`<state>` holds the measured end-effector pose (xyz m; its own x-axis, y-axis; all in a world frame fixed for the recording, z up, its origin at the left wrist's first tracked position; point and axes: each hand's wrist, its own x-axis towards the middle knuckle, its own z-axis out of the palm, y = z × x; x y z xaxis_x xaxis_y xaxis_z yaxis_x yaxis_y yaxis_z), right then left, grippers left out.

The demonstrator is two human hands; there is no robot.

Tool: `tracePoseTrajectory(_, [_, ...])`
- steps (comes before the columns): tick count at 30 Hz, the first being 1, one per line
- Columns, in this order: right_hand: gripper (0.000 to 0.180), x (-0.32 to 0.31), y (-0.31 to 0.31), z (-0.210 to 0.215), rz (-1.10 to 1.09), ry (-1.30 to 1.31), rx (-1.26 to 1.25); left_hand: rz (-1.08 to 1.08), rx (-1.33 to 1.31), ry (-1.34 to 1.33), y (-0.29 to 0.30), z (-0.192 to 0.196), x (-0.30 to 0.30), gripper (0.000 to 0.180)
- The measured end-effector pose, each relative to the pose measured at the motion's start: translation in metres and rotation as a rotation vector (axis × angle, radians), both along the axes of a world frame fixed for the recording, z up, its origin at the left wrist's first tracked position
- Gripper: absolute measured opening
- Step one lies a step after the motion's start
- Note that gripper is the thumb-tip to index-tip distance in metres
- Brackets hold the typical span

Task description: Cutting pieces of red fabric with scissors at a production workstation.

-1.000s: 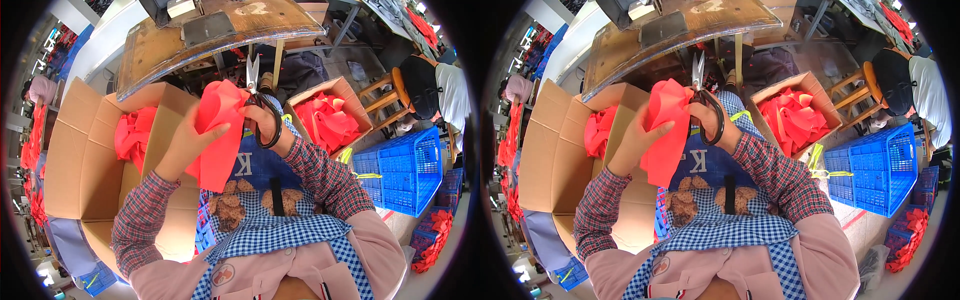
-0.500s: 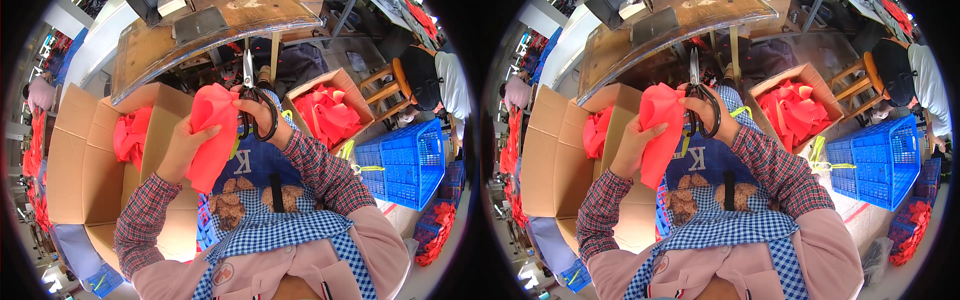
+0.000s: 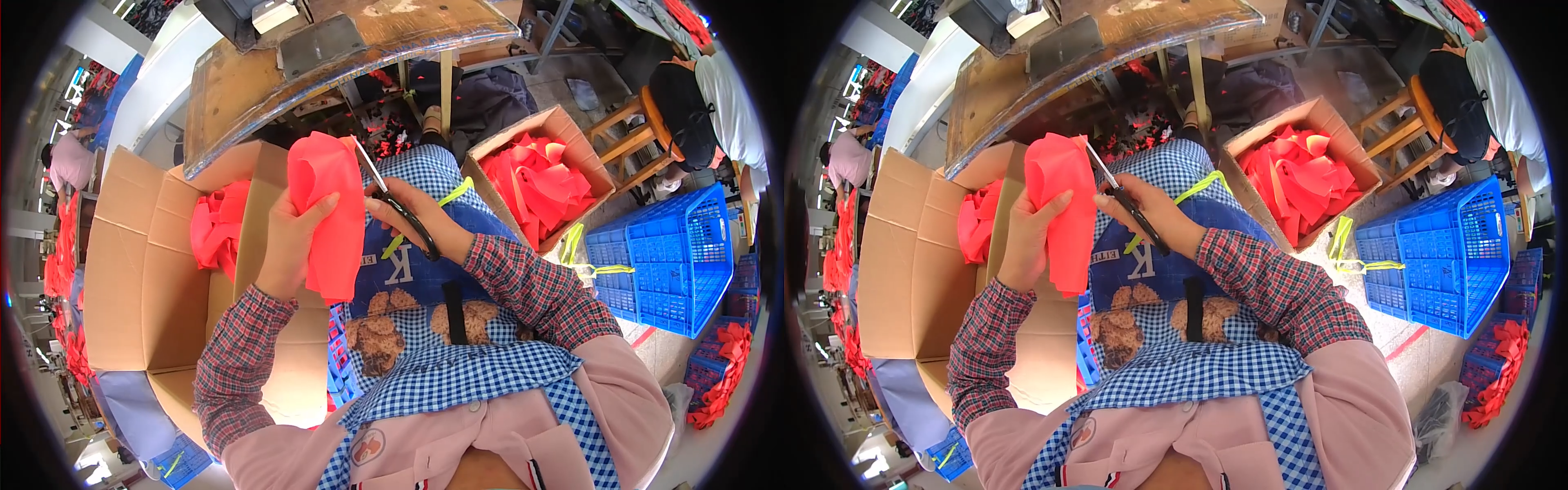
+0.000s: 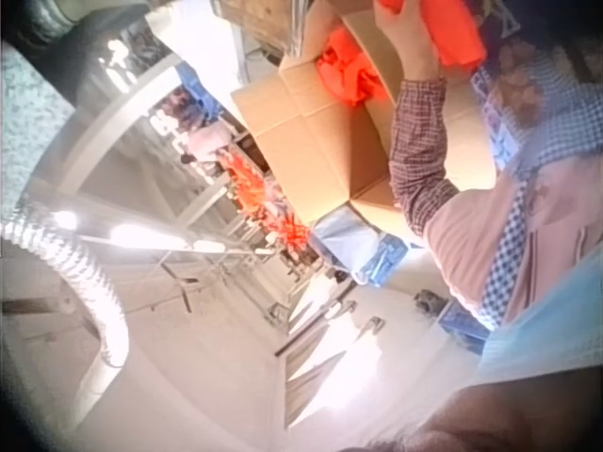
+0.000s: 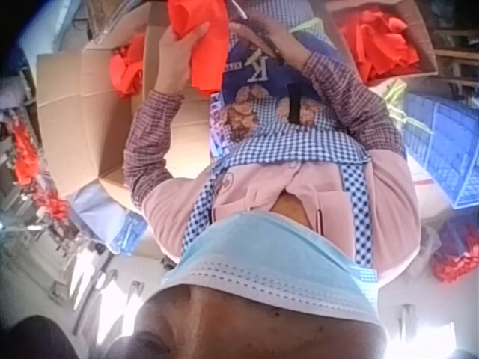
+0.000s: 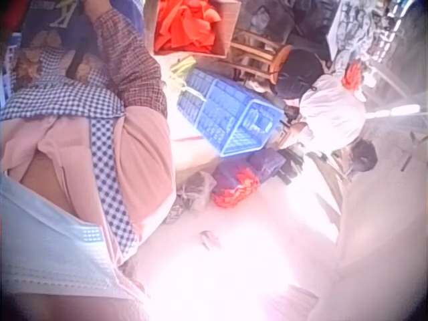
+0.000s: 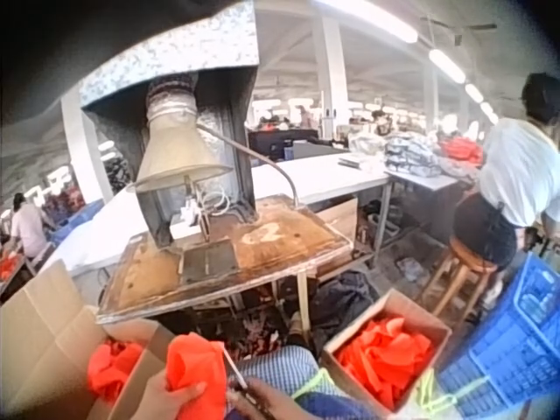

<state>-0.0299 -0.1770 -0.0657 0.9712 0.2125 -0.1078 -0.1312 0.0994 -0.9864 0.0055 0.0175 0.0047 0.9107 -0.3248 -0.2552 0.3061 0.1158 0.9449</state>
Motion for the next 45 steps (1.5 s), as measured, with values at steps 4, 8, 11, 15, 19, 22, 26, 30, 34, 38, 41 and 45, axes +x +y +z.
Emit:
tracePoseTrajectory(4, [0.041,0.001,0.005,0.002,-0.032,-0.012,-0.018,-0.014,0.035,-0.029,0.001,-0.003,0.001,0.036])
tracePoseTrajectory(8, [0.042,0.0,0.005,0.007,-0.072,-0.023,-0.016,-0.023,0.015,-0.031,0.001,-0.005,0.001,0.035])
tracePoseTrajectory(11, [0.042,0.0,0.005,0.005,-0.072,-0.022,-0.033,-0.016,0.024,-0.036,0.0,-0.005,0.001,0.035])
tracePoseTrajectory(15, [0.04,0.0,0.003,0.008,-0.05,-0.003,-0.034,-0.03,0.029,-0.042,0.001,-0.007,0.002,0.035])
tracePoseTrajectory(19, [0.039,-0.001,0.003,0.005,-0.057,-0.014,-0.04,-0.028,0.036,-0.052,-0.001,-0.005,0.001,0.035])
tracePoseTrajectory(22, [0.038,-0.001,0.004,0.004,-0.066,-0.024,-0.039,-0.034,0.058,-0.049,0.002,-0.009,0.002,0.036])
tracePoseTrajectory(26, [0.037,-0.002,0.002,0.004,-0.063,-0.007,-0.011,-0.043,0.067,-0.032,0.001,-0.007,0.001,0.035])
tracePoseTrajectory(30, [0.037,0.0,0.002,0.0,-0.08,-0.058,-0.052,-0.047,0.067,-0.036,0.0,-0.006,0.001,0.034])
tracePoseTrajectory(34, [0.036,-0.004,-0.003,0.006,-0.061,0.013,-0.095,-0.048,0.08,-0.026,0.002,-0.003,0.001,0.034])
tracePoseTrajectory(38, [0.035,-0.006,-0.006,0.006,-0.055,0.033,-0.117,-0.067,0.135,-0.041,0.004,0.002,0.003,0.035])
tracePoseTrajectory(41, [0.035,-0.007,-0.004,0.002,-0.06,0.029,-0.081,-0.085,0.144,-0.058,0.004,0.004,0.006,0.035])
tracePoseTrajectory(45, [0.036,-0.007,-0.003,0.004,-0.069,0.0,-0.09,-0.163,0.204,-0.054,0.005,0.004,0.006,0.034])
